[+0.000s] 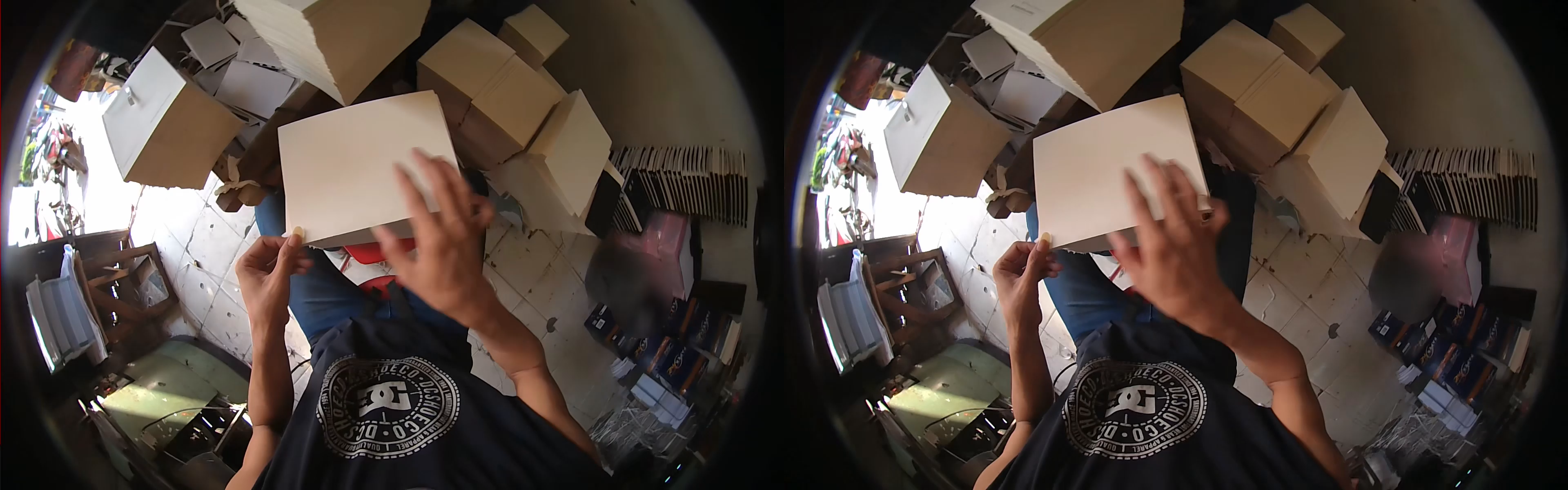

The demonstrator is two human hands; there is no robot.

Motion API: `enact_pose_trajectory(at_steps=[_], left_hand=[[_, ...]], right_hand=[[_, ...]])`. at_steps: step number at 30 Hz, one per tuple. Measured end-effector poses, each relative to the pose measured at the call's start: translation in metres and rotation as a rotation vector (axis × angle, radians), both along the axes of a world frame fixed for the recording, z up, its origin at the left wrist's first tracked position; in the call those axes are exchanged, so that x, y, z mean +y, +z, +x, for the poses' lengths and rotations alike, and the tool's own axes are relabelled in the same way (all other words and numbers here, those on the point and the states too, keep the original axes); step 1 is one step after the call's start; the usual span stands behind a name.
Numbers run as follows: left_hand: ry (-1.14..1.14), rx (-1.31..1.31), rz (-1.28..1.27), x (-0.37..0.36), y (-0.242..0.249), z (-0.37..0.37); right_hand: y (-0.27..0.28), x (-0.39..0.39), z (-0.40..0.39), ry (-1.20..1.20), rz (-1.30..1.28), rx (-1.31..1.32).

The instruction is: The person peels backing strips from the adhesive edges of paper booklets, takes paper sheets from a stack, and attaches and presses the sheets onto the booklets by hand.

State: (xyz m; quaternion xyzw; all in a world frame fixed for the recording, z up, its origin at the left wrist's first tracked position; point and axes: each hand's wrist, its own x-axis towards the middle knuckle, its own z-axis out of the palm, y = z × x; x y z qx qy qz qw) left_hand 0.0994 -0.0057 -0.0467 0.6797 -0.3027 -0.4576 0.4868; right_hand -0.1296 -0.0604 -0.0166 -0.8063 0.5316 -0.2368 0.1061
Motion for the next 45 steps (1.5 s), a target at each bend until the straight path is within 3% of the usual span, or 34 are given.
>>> enact_pose_trajectory(at_steps=[3,5,11,15,17,19,21,23,24,25,26,28,30,32,33,34,35,37,39,41,43,45], left_hand=[[0.006,0.02,-0.037,0.0,-0.006,-0.003],[0.03,0.013,-0.04,0.001,-0.007,-0.002],[0.014,0.03,-0.061,0.002,-0.001,-0.005],[-0.017,-0.012,-0.096,0.005,0.011,-0.007],[-0.023,0.007,-0.13,0.016,0.022,-0.009],[0.02,0.025,-0.171,0.027,0.038,-0.016],[0.133,0.182,-0.347,0.037,0.047,-0.028],[0.154,0.16,-0.438,0.045,0.047,-0.036],[0.078,0.099,-0.399,0.043,0.047,-0.041],[-0.001,0.042,-0.355,0.039,0.047,-0.046],[-0.078,0.148,-0.277,0.035,0.045,-0.051],[-0.207,0.136,-0.3,0.037,0.018,-0.058],[-0.242,0.206,-0.259,0.039,0.006,-0.055],[-0.205,0.265,-0.178,0.03,0.016,-0.055],[-0.094,0.16,-0.138,0.023,0.019,-0.061],[-0.122,0.217,-0.025,0.024,0.012,-0.051],[-0.148,0.267,0.089,0.027,0.005,-0.034],[-0.187,0.279,0.148,0.029,-0.002,-0.023],[-0.225,0.264,0.149,0.028,0.0,-0.02],[-0.234,0.272,0.123,0.028,-0.002,-0.017],[-0.238,0.269,0.105,0.027,0.0,-0.018],[-0.333,0.2,0.163,0.033,0.006,-0.011]], right_hand=[[-0.014,0.026,0.042,0.254,0.096,0.06],[-0.027,0.033,0.04,0.265,0.122,0.059],[-0.046,0.028,-0.059,-0.012,0.037,0.27],[-0.02,0.014,-0.043,0.009,0.082,0.216],[-0.004,0.001,-0.013,0.15,-0.013,0.067],[-0.009,-0.009,0.017,0.353,-0.156,0.096],[-0.003,-0.014,0.026,0.422,-0.107,-0.19],[0.033,-0.023,0.017,0.416,-0.142,-0.487],[0.037,-0.02,0.014,0.339,-0.067,-0.853],[0.047,-0.009,0.01,0.237,0.058,-1.042],[0.056,0.002,0.005,0.128,0.162,-1.253],[0.055,0.008,0.013,-0.025,0.189,-1.49],[0.026,0.016,0.016,-0.167,0.177,-1.478],[-0.01,0.032,-0.002,-0.16,0.443,-1.278],[-0.02,0.035,0.001,-0.164,0.697,-1.516],[-0.027,0.038,-0.011,-0.171,0.953,-1.383],[-0.043,0.045,-0.031,0.017,1.142,-1.101],[-0.035,0.054,-0.068,0.003,0.938,-0.891],[-0.043,0.036,-0.116,-0.315,0.417,-0.929],[-0.043,-0.009,-0.168,-0.548,-0.07,-0.565],[-0.059,-0.056,-0.204,-0.513,-0.463,-0.081],[-0.098,-0.072,-0.236,-0.493,-0.37,0.156]])
